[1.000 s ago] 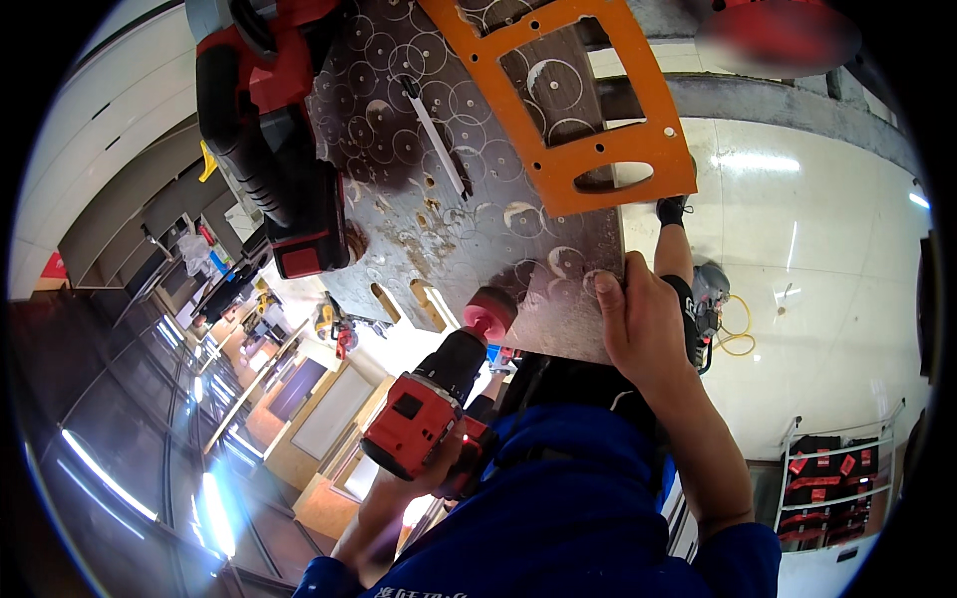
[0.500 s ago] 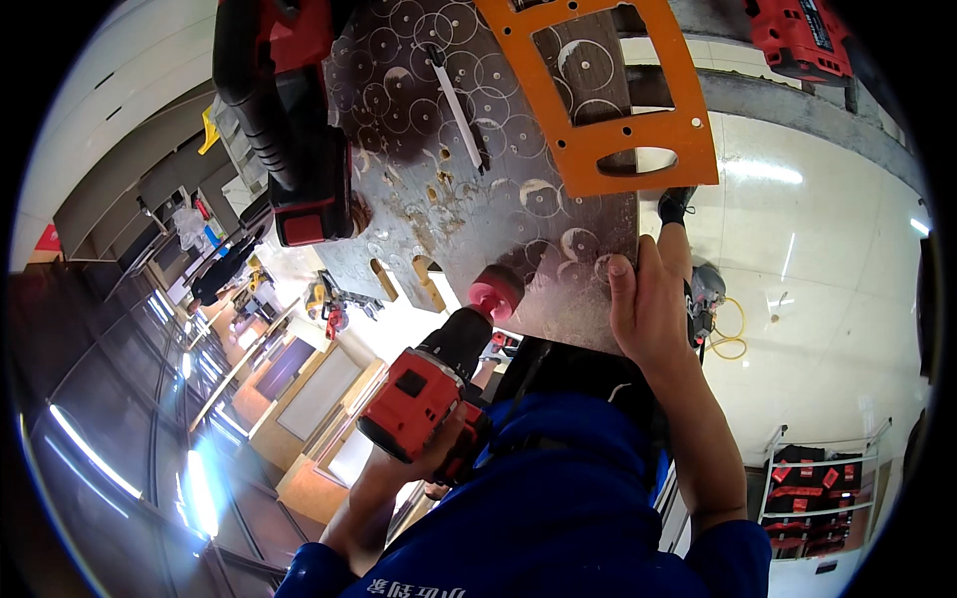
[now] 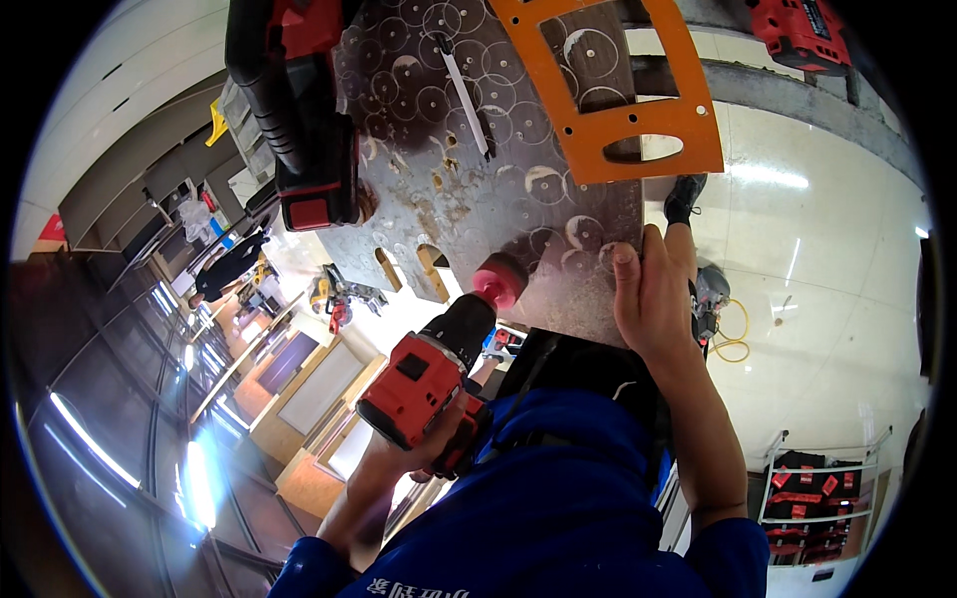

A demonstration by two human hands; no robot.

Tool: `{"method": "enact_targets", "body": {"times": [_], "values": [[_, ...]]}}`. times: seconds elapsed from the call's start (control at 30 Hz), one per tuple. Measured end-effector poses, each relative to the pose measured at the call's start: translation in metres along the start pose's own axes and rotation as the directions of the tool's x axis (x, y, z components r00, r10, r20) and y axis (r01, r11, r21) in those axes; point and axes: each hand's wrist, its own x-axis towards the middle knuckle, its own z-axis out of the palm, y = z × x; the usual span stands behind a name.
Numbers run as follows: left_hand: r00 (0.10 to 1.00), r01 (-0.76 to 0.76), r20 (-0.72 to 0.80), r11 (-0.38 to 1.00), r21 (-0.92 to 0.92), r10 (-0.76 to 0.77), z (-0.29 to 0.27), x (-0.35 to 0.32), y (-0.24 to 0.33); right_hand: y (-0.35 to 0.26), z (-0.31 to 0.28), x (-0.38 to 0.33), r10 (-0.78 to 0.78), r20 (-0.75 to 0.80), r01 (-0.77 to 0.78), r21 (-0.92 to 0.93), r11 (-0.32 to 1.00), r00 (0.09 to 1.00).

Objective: The person uses a red cordless drill with a hole saw attachment to cut circular holes into a large patterned board. They position the drill at marked spots, operate the tool to cut through the material, and remove the resulting circular plugs. The person repeats this process for multiple holes across the board's surface.

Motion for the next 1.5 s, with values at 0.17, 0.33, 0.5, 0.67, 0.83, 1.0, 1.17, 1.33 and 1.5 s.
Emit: {"method": "enact_targets", "body": {"times": [0.17,0.33,0.5,0.67,0.83,1.0,1.17,1.33,1.5], "values": [[0.998,-0.054,0.014,0.998,0.042,0.053,0.001,0.004,0.007,0.0,0.002,-0.001,0.002,-0.015,-0.002,0.006,1.0,1.0],[1.0,0.014,-0.004,1.0,-0.025,-0.014,0.001,0.002,0.005,0.0,0.002,0.0,0.002,-0.009,-0.002,0.007,1.0,1.0],[0.998,-0.058,0.001,0.994,0.088,0.059,0.002,0.003,0.002,0.001,0.003,-0.001,0.003,-0.012,-0.003,0.009,1.0,1.0],[0.999,-0.007,0.036,0.999,0.046,0.006,-0.001,0.009,0.019,0.0,0.003,0.0,-0.003,-0.024,0.003,0.008,1.0,1.0],[1.0,-0.017,0.004,0.999,0.028,0.016,0.001,0.003,0.004,0.0,0.003,0.0,-0.015,-0.034,0.016,0.015,1.0,0.999],[0.998,0.058,0.029,0.998,-0.027,-0.057,0.0,0.002,0.004,-0.001,0.003,0.0,-0.013,-0.042,0.013,0.012,1.0,0.999],[1.0,-0.017,0.01,0.999,0.05,0.016,0.0,0.003,0.008,-0.001,0.004,0.0,-0.007,-0.035,0.008,0.025,1.0,0.999],[0.998,0.052,0.032,0.998,0.028,-0.053,0.003,0.004,0.012,-0.001,0.003,0.0,-0.001,-0.031,0.002,0.027,1.0,1.0],[0.999,-0.007,0.05,0.998,0.055,0.004,-0.001,0.002,-0.002,-0.001,0.004,0.0,-0.008,-0.039,0.01,0.031,0.999,0.999]]}}
